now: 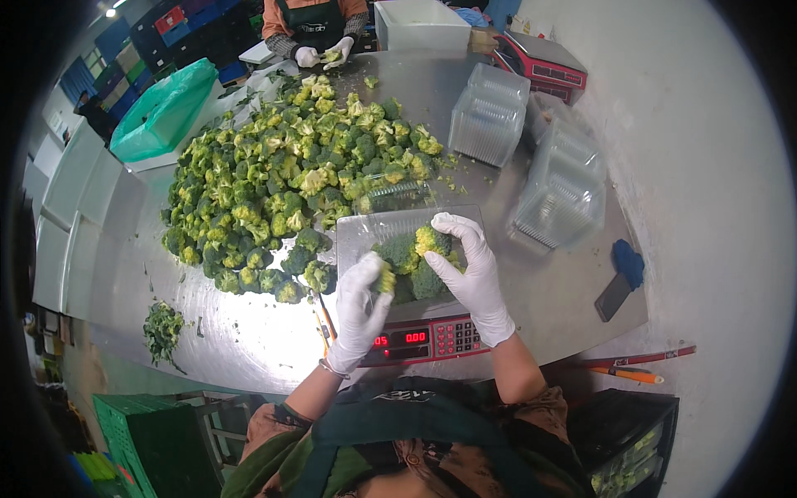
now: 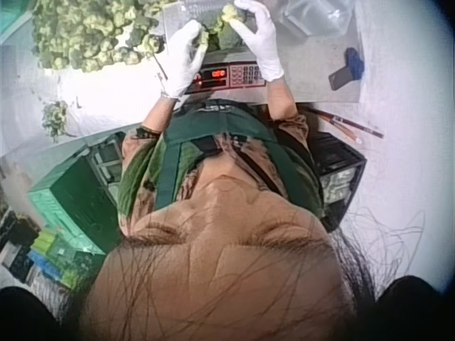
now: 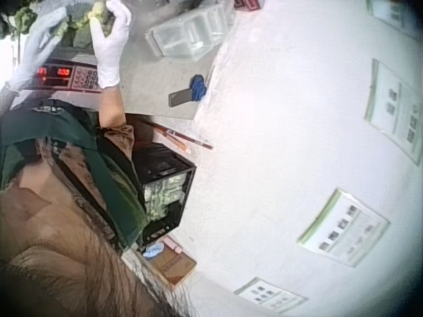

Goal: The person sorts broccoli florets on a metal table, weighs them on a digital scale, and places them into plastic containers which are then moved into a black crate.

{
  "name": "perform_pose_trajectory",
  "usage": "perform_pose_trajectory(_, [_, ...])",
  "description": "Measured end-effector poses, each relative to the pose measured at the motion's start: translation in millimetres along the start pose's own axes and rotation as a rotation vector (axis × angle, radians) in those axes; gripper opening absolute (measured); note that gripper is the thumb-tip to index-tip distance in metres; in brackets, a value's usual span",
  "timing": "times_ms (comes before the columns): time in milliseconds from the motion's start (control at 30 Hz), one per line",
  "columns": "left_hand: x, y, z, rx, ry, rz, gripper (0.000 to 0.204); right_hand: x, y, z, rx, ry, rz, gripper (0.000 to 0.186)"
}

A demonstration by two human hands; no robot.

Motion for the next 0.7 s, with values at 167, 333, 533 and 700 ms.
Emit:
perform_pose_trajectory(167, [-3,-13,-5,0.160,0.148,0.134,0.051,-3,-3,3,0.085,-0.063,0.019,0.043])
perform_pose_trajectory(333, [-5,-31,6,0.132,0.270,0.080,0.037,-8,-5,7,0.093,-0.047,0.033,0.043])
perform_pose_trajectory(533, [-8,-39,11,0.194,0.226,0.087,0.036,-27,-4,27,0.176,-0.102,0.118,0.044])
perform_pose_trajectory(700, [15,-38,21,0.281,0.018,0.013,0.037,-24,-6,30,0.158,-0.125,0.126,0.045])
Point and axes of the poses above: each hand's wrist, its own y-axis towards the middle knuckle, its own x-axis out of the back of the hand, z = x × y, the point moved 10 cm from there along y, towards the middle knuckle, and after that the axes turned 15 degrees about y, right-handed, at the moved point
